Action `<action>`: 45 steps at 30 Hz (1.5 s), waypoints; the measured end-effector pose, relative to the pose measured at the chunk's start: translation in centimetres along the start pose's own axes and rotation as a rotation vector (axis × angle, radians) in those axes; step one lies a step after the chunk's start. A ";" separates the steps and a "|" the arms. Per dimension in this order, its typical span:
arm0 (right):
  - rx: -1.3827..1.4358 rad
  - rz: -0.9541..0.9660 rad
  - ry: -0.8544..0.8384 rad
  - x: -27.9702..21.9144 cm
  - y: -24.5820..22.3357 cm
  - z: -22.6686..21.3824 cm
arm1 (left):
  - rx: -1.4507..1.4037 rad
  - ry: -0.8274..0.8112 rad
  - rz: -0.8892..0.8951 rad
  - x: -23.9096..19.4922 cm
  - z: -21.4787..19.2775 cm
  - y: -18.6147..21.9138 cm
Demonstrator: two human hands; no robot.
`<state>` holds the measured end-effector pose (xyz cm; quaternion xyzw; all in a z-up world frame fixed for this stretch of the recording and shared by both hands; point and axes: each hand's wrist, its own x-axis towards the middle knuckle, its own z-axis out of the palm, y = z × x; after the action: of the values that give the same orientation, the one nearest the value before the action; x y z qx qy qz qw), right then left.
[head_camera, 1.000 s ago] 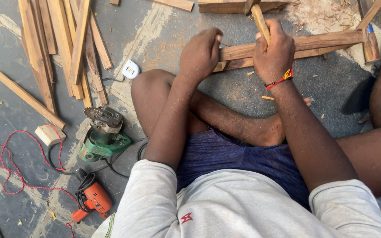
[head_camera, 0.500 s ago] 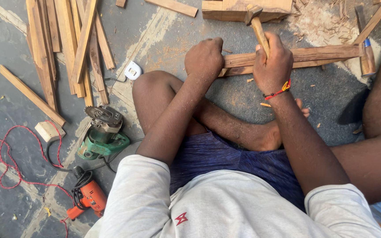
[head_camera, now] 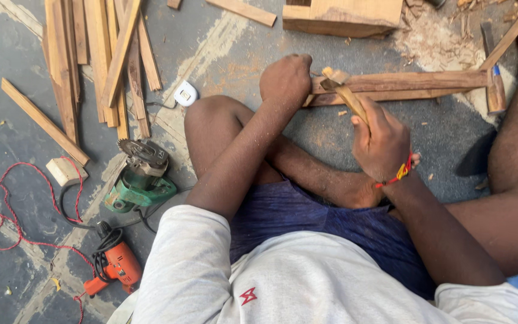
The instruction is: The person sits on the floor and assembles a rectangular wooden frame by hand. They use a hammer to drive nails into the joints of the wooden pieces, securing them together. The person occasionally lifts and rotates the frame to check alignment and continue nailing.
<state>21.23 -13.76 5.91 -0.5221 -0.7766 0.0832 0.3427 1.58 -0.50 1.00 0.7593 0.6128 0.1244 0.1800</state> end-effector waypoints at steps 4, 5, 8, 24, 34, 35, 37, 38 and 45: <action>0.024 0.077 0.056 -0.3 0.2 0.2 | 0.033 -0.064 -0.022 0.1 0.1 0.0; -0.007 0.047 0.050 -0.3 0.2 0.4 | 0.057 -0.065 -0.014 0.1 0.1 0.0; -0.085 0.029 -0.013 0.2 0.3 0.7 | 0.068 -0.066 -0.012 0.1 0.0 0.3; -0.069 0.075 -0.102 1.7 -1.0 -0.2 | 0.007 -0.052 -0.018 0.1 -0.3 0.3; 0.134 0.389 -0.064 -0.3 0.0 -0.8 | 0.052 -0.019 0.019 0.1 0.0 0.2; 0.198 0.421 -0.073 -1.5 0.4 -0.6 | 0.038 -0.005 0.016 0.1 0.1 0.3; 0.332 0.488 -0.100 -5.0 0.9 -0.4 | 0.026 -0.002 -0.001 0.0 0.1 0.2; 0.409 0.581 -0.144 -6.5 1.4 0.1 | 0.027 -0.011 -0.009 0.0 0.2 0.2; 0.804 1.055 -0.405 -14.3 5.0 7.1 | 0.016 0.019 0.007 -0.2 0.3 -0.2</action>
<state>23.73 -22.38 -8.21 -0.6367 -0.3765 0.6158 0.2713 1.49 -0.73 0.63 0.7618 0.6127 0.1274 0.1675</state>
